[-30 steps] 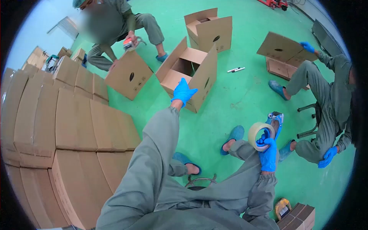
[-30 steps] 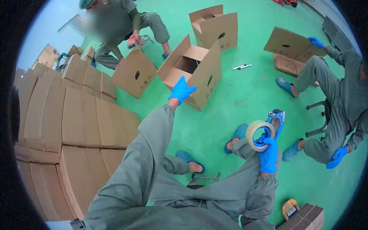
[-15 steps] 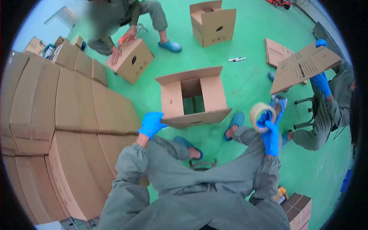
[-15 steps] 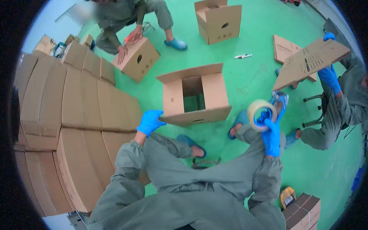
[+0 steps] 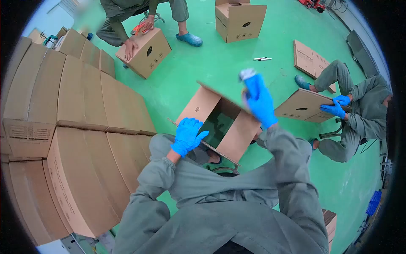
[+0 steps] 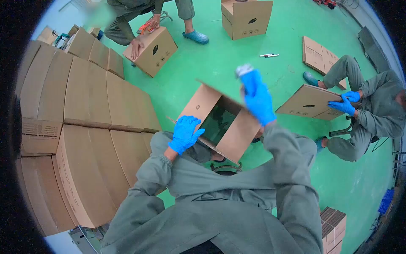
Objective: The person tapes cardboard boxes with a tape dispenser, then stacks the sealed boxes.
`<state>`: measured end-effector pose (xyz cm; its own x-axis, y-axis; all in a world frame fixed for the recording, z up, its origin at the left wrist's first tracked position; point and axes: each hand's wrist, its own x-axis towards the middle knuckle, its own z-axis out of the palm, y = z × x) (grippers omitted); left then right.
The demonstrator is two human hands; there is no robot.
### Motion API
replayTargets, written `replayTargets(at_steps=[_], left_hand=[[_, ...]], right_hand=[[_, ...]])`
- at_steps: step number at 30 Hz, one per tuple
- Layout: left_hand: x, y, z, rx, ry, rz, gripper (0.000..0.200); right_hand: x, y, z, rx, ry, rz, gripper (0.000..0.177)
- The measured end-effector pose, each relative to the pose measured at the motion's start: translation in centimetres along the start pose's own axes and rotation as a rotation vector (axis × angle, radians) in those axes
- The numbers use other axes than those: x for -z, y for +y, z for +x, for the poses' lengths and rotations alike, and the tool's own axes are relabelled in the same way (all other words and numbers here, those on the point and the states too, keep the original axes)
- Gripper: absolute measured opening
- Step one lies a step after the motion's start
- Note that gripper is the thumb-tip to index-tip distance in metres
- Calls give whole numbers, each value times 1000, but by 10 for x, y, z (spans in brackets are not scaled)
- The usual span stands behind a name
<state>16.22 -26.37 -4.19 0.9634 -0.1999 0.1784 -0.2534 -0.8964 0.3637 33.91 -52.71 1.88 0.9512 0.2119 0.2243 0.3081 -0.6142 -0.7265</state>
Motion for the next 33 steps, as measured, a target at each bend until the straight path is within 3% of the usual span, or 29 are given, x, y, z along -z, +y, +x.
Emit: replayTargets(at_steps=[3,5,7,10,14,16,20,22,23,25,26,28,31,32,33], left_hand=[[-23,2,17,45,111,43,39],[-42,-3,51,48,241,122,44],[-78,-17,82,157,191,176,53],[-123,-31,107,208,54,216,59],[-141,-41,119,223,18,249,62],[-146,-45,114,211,18,114,66],[-137,-51,117,187,128,139,62],[-71,-46,145,568,-200,-523,60],[-69,-47,151,569,-192,-529,60],[-65,-41,150,781,-205,-1010,66],[-64,-35,150,790,-195,-1016,66],[-45,-16,157,595,-428,-593,68],[-27,-5,157,534,-344,-441,74],[-27,-10,158,546,-331,-443,74],[-33,-19,159,622,-384,-696,75]], right_hand=[[-66,31,-78,102,-32,-77,69],[-81,40,-89,66,-89,-100,70],[-85,45,-95,18,-170,-127,71],[-63,31,-73,51,-121,-19,81],[-55,27,-89,3,-243,-40,79],[-70,36,-106,-8,-355,-125,77],[-77,36,-101,20,-350,-118,81],[-78,36,-100,56,-332,-126,81],[-78,36,-99,92,-326,-126,81],[-75,32,-99,49,-368,-152,81],[-75,30,-98,8,-399,-175,82],[-76,30,-97,39,-397,-176,82],[-75,31,-98,80,-392,-170,83],[-75,32,-97,91,-384,-162,83],[-75,31,-97,105,-390,-159,83]])
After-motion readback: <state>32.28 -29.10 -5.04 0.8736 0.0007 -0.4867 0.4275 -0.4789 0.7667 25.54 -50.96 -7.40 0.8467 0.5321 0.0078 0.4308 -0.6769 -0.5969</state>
